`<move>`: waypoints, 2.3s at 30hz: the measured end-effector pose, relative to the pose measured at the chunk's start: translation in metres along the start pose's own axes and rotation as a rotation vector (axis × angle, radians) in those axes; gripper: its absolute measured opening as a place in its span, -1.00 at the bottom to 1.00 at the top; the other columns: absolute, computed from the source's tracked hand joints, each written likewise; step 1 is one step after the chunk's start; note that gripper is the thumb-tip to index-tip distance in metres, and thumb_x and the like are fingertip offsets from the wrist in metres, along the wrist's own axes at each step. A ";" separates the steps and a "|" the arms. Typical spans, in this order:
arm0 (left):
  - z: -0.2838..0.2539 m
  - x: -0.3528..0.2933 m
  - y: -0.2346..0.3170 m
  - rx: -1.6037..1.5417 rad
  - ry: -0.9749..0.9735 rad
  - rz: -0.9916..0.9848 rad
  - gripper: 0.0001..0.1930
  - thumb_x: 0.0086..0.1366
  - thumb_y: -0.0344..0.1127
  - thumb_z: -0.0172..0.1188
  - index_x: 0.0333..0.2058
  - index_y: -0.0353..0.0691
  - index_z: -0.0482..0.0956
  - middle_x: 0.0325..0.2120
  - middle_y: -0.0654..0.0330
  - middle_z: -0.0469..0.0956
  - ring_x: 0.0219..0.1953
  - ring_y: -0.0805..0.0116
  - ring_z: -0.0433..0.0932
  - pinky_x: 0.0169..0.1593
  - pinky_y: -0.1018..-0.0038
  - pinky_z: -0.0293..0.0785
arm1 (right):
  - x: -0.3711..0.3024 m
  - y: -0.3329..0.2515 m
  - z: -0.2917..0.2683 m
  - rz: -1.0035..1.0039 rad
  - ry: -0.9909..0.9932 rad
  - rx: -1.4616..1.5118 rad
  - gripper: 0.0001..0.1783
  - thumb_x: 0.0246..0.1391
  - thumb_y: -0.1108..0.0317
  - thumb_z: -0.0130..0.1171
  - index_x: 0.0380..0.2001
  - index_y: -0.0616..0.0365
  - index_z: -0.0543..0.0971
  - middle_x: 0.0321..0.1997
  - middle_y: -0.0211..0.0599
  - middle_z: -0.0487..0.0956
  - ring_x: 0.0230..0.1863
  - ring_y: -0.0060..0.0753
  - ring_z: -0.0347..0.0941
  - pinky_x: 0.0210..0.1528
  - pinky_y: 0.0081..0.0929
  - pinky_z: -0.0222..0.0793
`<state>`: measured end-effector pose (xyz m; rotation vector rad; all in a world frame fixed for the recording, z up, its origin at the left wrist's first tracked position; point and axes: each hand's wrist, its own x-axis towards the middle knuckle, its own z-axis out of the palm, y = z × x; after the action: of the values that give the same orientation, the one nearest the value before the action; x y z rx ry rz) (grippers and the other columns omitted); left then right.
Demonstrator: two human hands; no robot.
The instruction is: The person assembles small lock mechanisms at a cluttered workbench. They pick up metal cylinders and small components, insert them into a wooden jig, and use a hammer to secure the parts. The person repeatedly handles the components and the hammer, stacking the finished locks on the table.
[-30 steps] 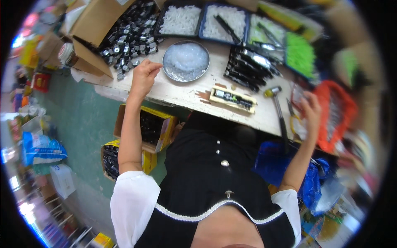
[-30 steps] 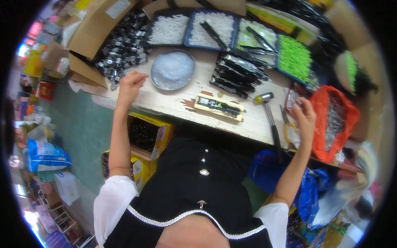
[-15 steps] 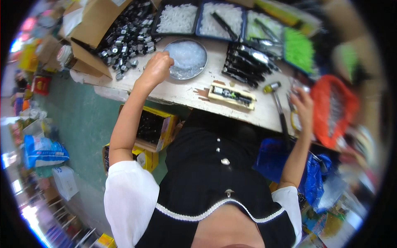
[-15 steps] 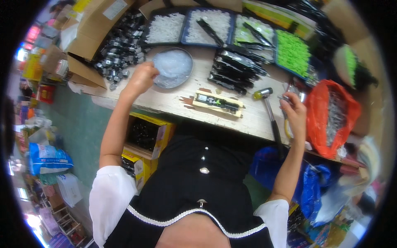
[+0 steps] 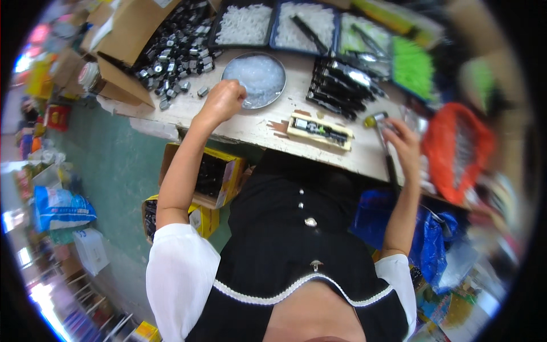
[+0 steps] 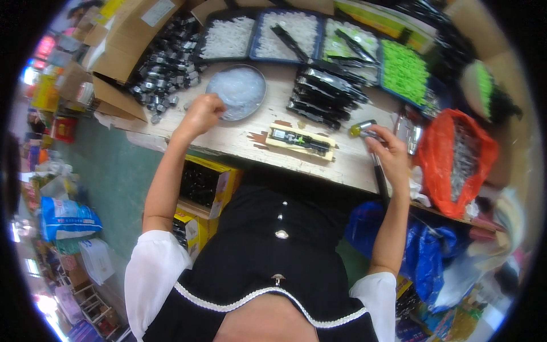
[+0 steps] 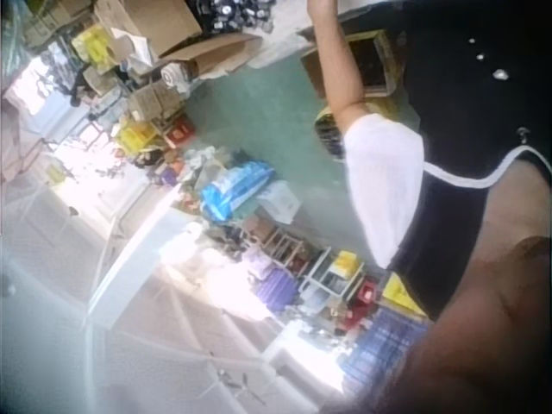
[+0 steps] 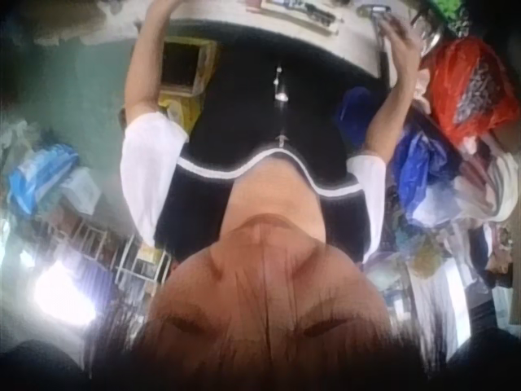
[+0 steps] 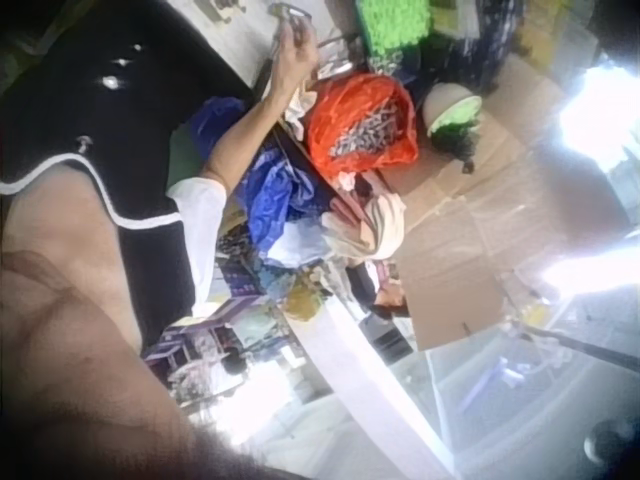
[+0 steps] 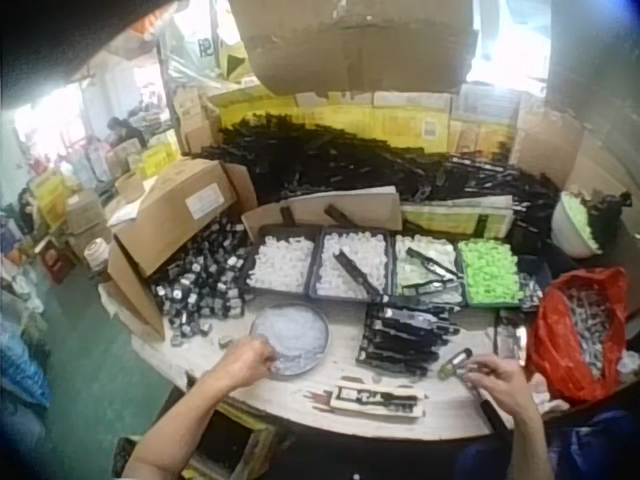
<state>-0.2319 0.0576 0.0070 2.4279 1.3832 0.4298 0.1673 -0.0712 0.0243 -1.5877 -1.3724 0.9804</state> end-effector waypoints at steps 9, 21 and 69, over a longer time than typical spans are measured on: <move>-0.011 -0.014 0.026 -1.062 0.181 -0.340 -0.90 0.07 -0.50 0.19 -0.39 -0.34 0.57 -0.59 0.27 0.49 -0.54 0.56 0.43 -0.47 0.65 0.36 | -0.001 -0.034 0.061 -0.152 -0.093 0.068 -0.75 0.02 0.50 0.08 -0.17 0.25 0.47 -0.48 -0.37 0.54 -0.47 -0.61 0.43 -0.38 -0.64 0.34; 0.002 -0.017 0.067 -1.268 0.230 -0.146 -0.88 0.08 -0.56 0.18 -0.36 -0.38 0.57 -0.50 0.26 0.48 -0.49 0.56 0.43 -0.42 0.66 0.40 | 0.017 -0.062 0.111 -0.588 -0.018 -0.058 -0.79 -0.21 0.50 0.25 -0.38 0.22 0.56 -0.32 -0.27 0.48 -0.26 -0.34 0.39 -0.21 -0.49 0.28; 0.052 -0.010 0.112 -0.681 0.327 0.239 -0.74 -0.09 -0.58 0.26 -0.33 -0.26 0.58 -0.29 0.18 0.50 -0.20 0.33 0.45 -0.16 0.45 0.36 | -0.018 -0.025 0.076 -0.185 0.073 0.085 -0.82 -0.20 0.48 0.27 -0.42 0.27 0.57 -0.49 -0.38 0.43 -0.38 -0.52 0.33 -0.29 -0.58 0.25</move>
<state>-0.1291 -0.0112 0.0050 1.9941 0.8429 1.1813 0.0863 -0.0808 0.0193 -1.3930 -1.3823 0.8501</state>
